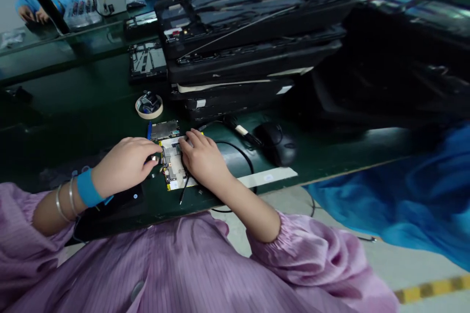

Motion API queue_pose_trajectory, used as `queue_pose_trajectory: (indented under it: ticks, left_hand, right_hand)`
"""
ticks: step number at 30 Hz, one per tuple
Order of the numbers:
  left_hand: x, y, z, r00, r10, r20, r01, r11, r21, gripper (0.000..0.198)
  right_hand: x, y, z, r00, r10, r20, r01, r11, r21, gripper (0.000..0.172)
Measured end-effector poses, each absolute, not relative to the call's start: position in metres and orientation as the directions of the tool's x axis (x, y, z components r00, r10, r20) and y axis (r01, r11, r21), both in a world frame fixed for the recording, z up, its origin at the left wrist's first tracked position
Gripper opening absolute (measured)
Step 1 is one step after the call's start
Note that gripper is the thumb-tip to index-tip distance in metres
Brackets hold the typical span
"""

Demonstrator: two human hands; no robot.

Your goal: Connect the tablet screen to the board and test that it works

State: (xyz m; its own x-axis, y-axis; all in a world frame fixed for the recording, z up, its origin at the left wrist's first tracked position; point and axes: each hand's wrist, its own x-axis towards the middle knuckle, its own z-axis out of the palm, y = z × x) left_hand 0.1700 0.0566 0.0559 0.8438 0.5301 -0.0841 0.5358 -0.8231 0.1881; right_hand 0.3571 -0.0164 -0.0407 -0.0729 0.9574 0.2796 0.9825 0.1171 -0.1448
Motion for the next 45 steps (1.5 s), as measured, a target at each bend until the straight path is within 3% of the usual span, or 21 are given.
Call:
queue_pose_trajectory:
  ticks: [5,8,11,18,25,28,30,34,38,41,45]
  left_hand:
    - [0.175,0.057,0.033,0.836,0.539,-0.101,0.549,-0.827,0.124,0.015]
    - [0.17,0.056,0.029,0.842,0.533,-0.084,0.539,-0.831,0.134,0.013]
    - [0.164,0.057,0.026,0.874,0.483,-0.06,0.486,-0.859,0.163,0.014]
    - [0.156,0.063,0.019,0.891,0.452,-0.03,0.449,-0.874,0.187,0.02]
    - [0.15,0.065,0.019,0.827,0.561,0.037,0.528,-0.797,0.293,0.014]
    - [0.147,0.065,0.021,0.773,0.624,0.115,0.519,-0.726,0.451,0.01]
    - [0.148,0.064,0.023,0.761,0.628,0.162,0.479,-0.713,0.511,0.009]
    - [0.156,0.057,0.027,0.762,0.614,0.206,0.454,-0.733,0.506,0.01]
    - [0.162,0.052,0.028,0.792,0.559,0.245,0.423,-0.792,0.44,0.006]
    - [0.161,0.055,0.027,0.818,0.512,0.262,0.421,-0.843,0.334,0.012]
    - [0.159,0.059,0.021,0.857,0.48,0.185,0.445,-0.872,0.202,0.023]
  right_hand:
    - [0.333,-0.013,-0.024,-0.023,0.963,0.267,0.962,0.094,-0.257,0.03]
    - [0.313,-0.009,-0.013,-0.005,0.983,0.182,0.943,0.065,-0.327,0.032]
    - [0.298,-0.005,-0.009,0.047,0.994,0.096,0.95,-0.015,-0.313,0.03]
    - [0.277,0.001,-0.012,0.08,0.995,0.067,0.954,-0.057,-0.295,0.033]
    - [0.308,-0.003,-0.006,0.091,0.993,0.069,0.904,-0.054,-0.423,0.039]
    - [0.327,-0.011,-0.001,0.167,0.976,0.137,0.759,-0.039,-0.65,0.024]
    - [0.333,-0.014,0.0,0.169,0.981,0.099,0.61,-0.026,-0.792,0.021]
    - [0.331,-0.015,0.0,0.092,0.993,-0.068,0.372,-0.097,-0.923,0.025]
    - [0.33,-0.014,-0.002,0.109,0.99,-0.093,0.222,-0.116,-0.968,0.029]
    - [0.336,-0.015,-0.007,0.151,0.988,-0.039,0.349,-0.09,-0.933,0.031]
    - [0.344,-0.019,-0.02,0.15,0.968,0.202,0.694,0.042,-0.719,0.015]
